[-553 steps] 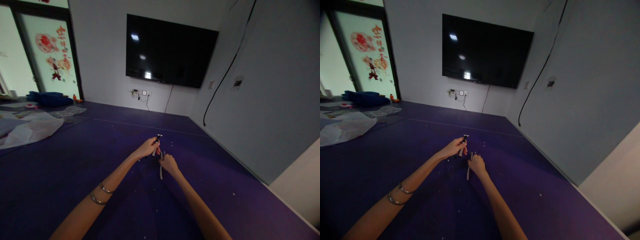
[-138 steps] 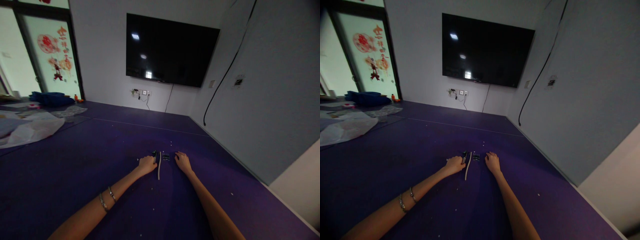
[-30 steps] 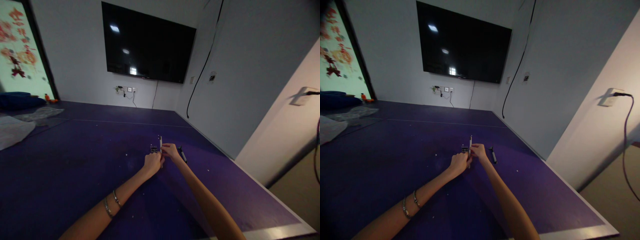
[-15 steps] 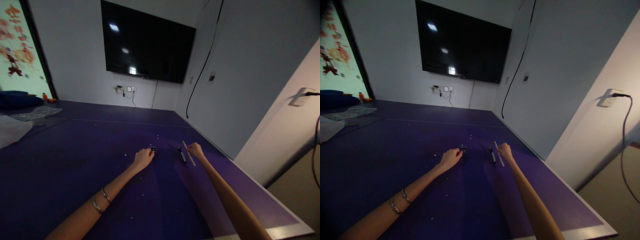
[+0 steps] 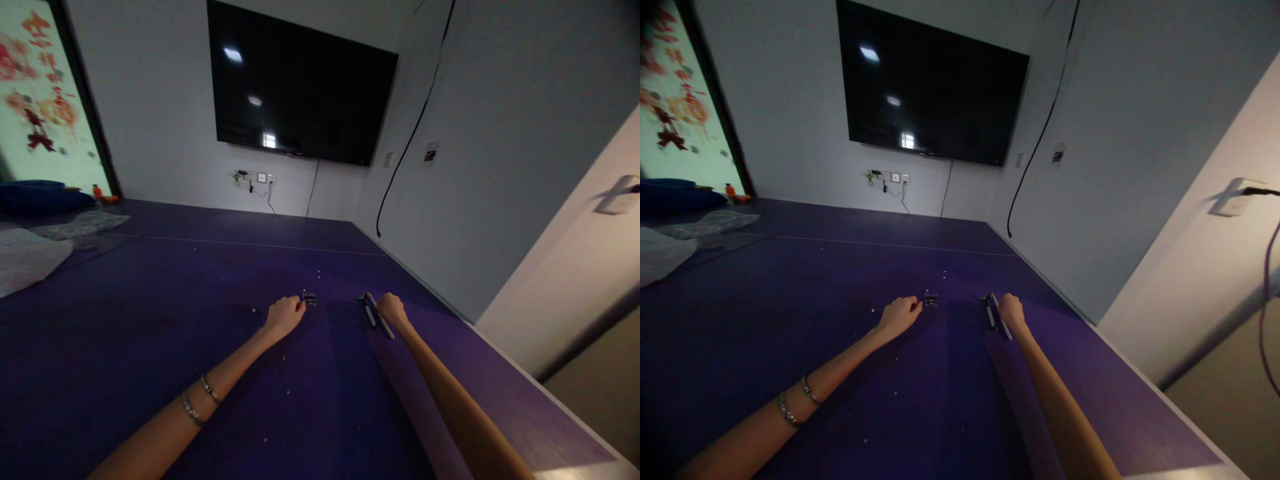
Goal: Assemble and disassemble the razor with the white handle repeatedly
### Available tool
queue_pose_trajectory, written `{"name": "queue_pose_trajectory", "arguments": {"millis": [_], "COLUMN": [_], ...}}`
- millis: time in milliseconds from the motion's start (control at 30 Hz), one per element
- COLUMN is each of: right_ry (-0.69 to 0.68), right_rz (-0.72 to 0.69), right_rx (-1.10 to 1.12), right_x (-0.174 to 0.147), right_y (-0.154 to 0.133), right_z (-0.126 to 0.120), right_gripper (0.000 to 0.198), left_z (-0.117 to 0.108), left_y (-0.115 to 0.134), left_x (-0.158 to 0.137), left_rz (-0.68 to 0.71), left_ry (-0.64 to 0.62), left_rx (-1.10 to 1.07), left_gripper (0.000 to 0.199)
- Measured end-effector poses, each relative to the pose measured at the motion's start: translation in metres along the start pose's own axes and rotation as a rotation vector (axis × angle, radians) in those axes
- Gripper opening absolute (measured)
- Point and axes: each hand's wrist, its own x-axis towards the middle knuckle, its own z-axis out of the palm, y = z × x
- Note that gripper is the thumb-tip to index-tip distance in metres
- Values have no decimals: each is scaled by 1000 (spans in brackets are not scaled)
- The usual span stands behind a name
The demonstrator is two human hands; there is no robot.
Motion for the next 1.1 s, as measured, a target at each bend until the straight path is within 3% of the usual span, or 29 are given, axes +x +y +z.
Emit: {"name": "queue_pose_trajectory", "arguments": {"millis": [133, 267, 367, 567, 700, 900, 1100], "right_ry": [8, 18, 30, 44, 28, 18, -37], "right_rz": [-8, -21, -32, -110, -182, -317, -482], "right_rx": [-16, -19, -13, 37, 80, 134, 179], "right_x": [-2, -3, -3, -6, -13, -18, -24], "right_y": [-1, 0, 1, -2, -7, -13, -26], "right_z": [1, -2, -9, -26, -30, -29, -31], "right_gripper": [15, 19, 25, 26, 26, 26, 27], "left_z": [6, 19, 28, 35, 38, 47, 43], "left_y": [-5, -13, -20, -26, -27, -30, -28], "left_x": [8, 21, 35, 70, 85, 93, 85], "left_rz": [-7, 69, 141, 198, 258, 332, 376], "left_ry": [14, 88, 116, -15, -62, -93, -44], "left_rx": [-29, -76, -80, -97, -122, -178, -242], "left_gripper": [30, 18, 27, 53, 52, 49, 48]}}
